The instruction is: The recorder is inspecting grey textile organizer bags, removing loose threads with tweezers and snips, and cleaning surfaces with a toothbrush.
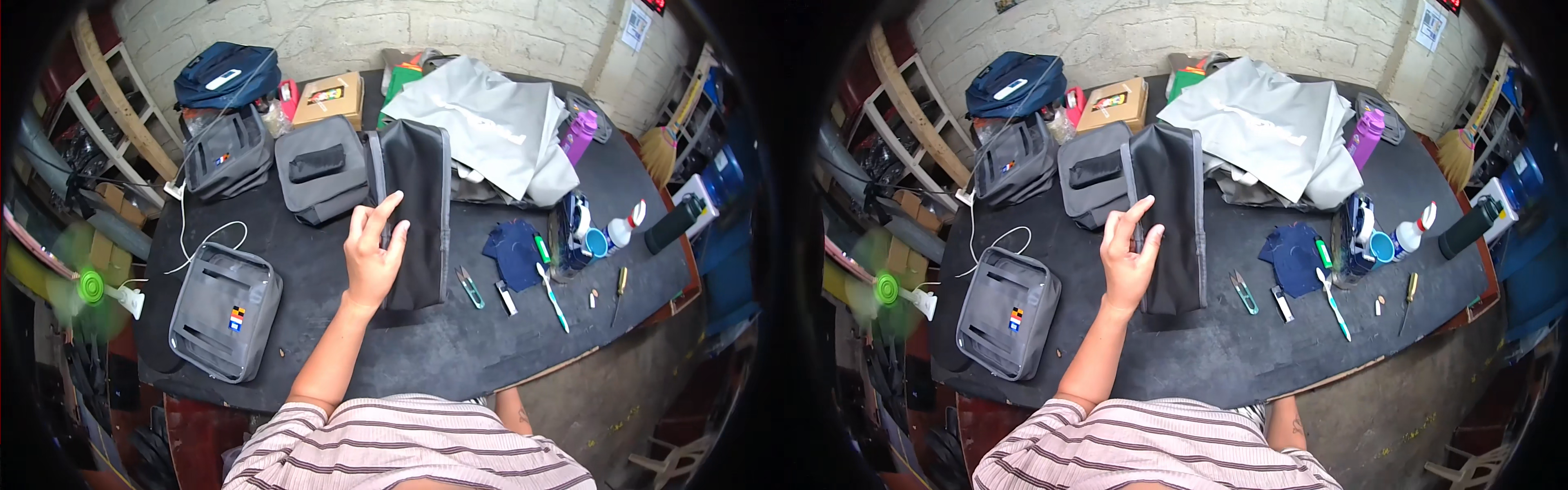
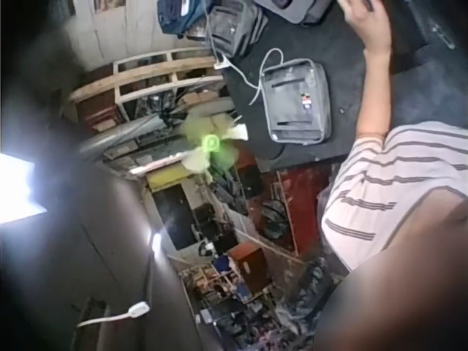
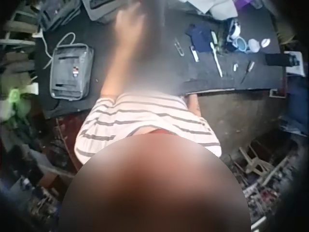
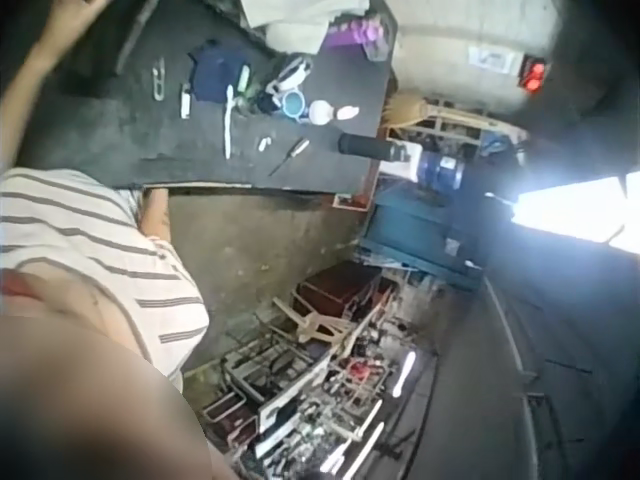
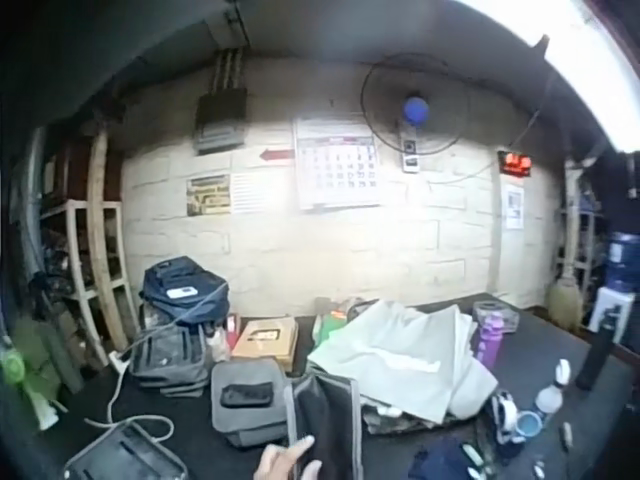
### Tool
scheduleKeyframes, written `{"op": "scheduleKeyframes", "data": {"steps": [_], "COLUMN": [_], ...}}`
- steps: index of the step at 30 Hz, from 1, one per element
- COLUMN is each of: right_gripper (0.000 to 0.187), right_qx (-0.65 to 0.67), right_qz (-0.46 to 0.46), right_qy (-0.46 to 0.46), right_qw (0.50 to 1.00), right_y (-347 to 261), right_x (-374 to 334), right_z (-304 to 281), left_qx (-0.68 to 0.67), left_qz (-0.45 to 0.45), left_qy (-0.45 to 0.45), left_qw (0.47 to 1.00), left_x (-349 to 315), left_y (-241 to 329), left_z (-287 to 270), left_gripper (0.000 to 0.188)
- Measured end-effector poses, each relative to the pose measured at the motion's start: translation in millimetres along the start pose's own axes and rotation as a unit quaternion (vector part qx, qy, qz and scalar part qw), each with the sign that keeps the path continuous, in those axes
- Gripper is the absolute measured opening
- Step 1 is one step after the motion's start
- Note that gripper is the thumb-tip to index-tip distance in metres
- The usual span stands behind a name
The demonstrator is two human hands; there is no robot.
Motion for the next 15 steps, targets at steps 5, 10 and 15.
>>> {"op": "scheduleKeyframes", "data": {"steps": [5,10,15], "right_gripper": [0.018,0.016,0.03], "right_qx": [-0.058,0.196,-0.001], "right_qz": [0.025,-0.15,-0.531], "right_qy": [0.021,-0.092,-0.501], "right_qw": [0.998,0.965,0.683], "right_y": [74.0,-220.9,-319.5], "right_x": [165.8,72.6,-116.8], "right_z": [-11.5,-0.9,23.2], "left_qx": [-0.101,-0.159,-0.133], "left_qz": [-0.034,-0.074,-0.061], "left_qy": [-0.019,-0.093,-0.09], "left_qw": [0.994,0.98,0.985], "left_x": [13.2,7.7,6.4], "left_y": [3.6,-5.3,-2.0], "left_z": [-8.4,-7.6,-16.4], "left_gripper": [0.029,0.051,0.058]}}
Point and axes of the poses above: each hand's wrist, its own x-axis towards the middle knuckle, its own z-axis out of the palm, y = z × x, the point moved 5 cm from there along x, towards the middle knuckle, and after that the axes turned 11 degrees about y, right-handed, at the moved point
